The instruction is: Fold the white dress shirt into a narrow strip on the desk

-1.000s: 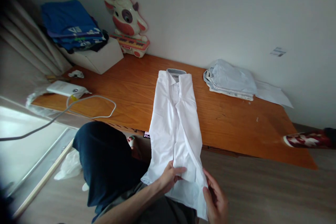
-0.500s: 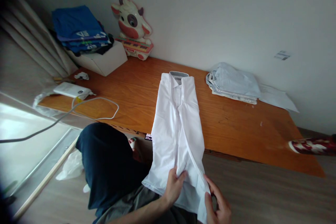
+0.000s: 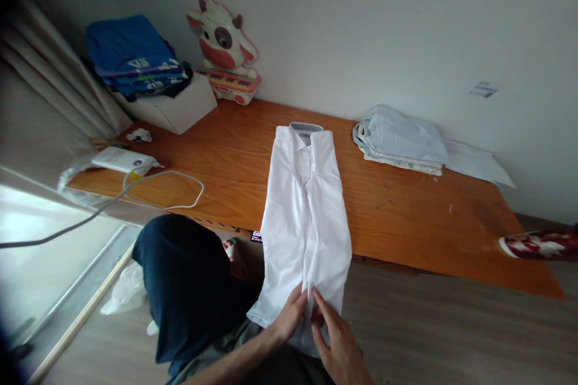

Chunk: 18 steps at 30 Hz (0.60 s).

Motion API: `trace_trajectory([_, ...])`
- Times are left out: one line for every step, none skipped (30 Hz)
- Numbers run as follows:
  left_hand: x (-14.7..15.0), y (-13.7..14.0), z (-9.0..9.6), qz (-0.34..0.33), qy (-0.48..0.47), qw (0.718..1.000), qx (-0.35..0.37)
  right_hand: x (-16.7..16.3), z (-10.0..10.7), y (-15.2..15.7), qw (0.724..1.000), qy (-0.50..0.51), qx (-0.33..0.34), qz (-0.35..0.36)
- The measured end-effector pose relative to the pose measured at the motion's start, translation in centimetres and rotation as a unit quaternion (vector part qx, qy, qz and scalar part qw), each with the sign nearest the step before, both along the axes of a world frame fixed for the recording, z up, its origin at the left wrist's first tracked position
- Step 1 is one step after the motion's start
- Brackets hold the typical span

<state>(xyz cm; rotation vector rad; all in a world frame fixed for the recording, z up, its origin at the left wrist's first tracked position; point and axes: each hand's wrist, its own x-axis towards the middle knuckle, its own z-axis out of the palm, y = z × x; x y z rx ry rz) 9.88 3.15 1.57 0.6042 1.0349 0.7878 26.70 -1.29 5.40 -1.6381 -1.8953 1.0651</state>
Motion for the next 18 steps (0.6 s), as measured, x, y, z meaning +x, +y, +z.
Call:
trace_trajectory([-0.4,-0.1,0.3,0.009,0.039,0.999,0.033,0.0,-0.8,-0.4,1.0,0.004,0.004,-0.008])
trace_trajectory([-0.7,-0.2,0.5,0.011,0.077,0.995,0.069,-0.1,-1.5,-0.8,1.0,0.007,0.009,-0.019])
trace_trajectory([-1.0,-0.2,0.7,0.004,0.108,0.989,0.101,-0.2,-2.1,-1.2,0.999,0.007,0.015,-0.031])
trace_trajectory([-1.1,-0.1,0.7,-0.01,0.131,0.984,0.122,-0.3,-2.6,-1.7,0.999,0.002,0.023,-0.043])
trace_trajectory([-1.0,0.1,0.7,-0.025,0.145,0.98,0.131,-0.5,-3.0,-2.1,0.998,-0.008,0.03,-0.052])
trace_trajectory([-0.9,0.4,0.7,-0.034,0.151,0.98,0.128,-0.7,-3.3,-2.6,0.997,-0.02,0.037,-0.058])
trace_trajectory([-0.8,0.7,0.6,-0.033,0.149,0.981,0.12,-0.8,-3.5,-3.0,0.997,-0.028,0.042,-0.059])
trace_trajectory([-0.6,1.0,0.5,-0.024,0.142,0.983,0.112,-1.0,-3.6,-3.5,0.997,-0.029,0.043,-0.051])
trace_trajectory([-0.4,1.3,0.3,-0.013,0.133,0.985,0.108,-1.0,-3.7,-3.9,0.998,-0.021,0.043,-0.034])
trace_trajectory([-0.2,1.5,0.2,-0.002,0.127,0.986,0.11,-1.0,-3.8,-4.2,0.999,-0.006,0.042,-0.023])
trace_trajectory([-0.1,1.7,0.1,0.003,0.127,0.985,0.118,-0.8,-3.9,-4.5,0.999,0.012,0.043,-0.027])
trace_trajectory([-0.1,1.7,0.0,0.0,0.131,0.983,0.128,-0.5,-4.1,-4.6,0.997,0.029,0.048,-0.055])
trace_trajectory([0.0,1.7,-0.1,-0.012,0.137,0.981,0.137,-0.2,-4.3,-4.6,0.992,0.043,0.058,-0.107])
trace_trajectory([0.0,1.7,-0.2,-0.027,0.143,0.979,0.145,0.3,-4.6,-4.4,0.979,0.053,0.077,-0.181])
trace_trajectory([-0.1,1.6,-0.4,-0.039,0.146,0.977,0.151,0.7,-5.0,-4.0,0.958,0.058,0.103,-0.261])
trace_trajectory([-0.1,1.5,-0.6,-0.047,0.146,0.976,0.156,1.2,-5.4,-3.6,0.933,0.062,0.129,-0.331])
trace_trajectory([-0.1,1.4,-0.7,-0.047,0.143,0.976,0.156,1.7,-5.8,-3.0,0.909,0.068,0.15,-0.382])
trace_trajectory([-0.1,1.3,-0.9,-0.044,0.136,0.978,0.15,2.0,-6.1,-2.4,0.896,0.08,0.153,-0.41])
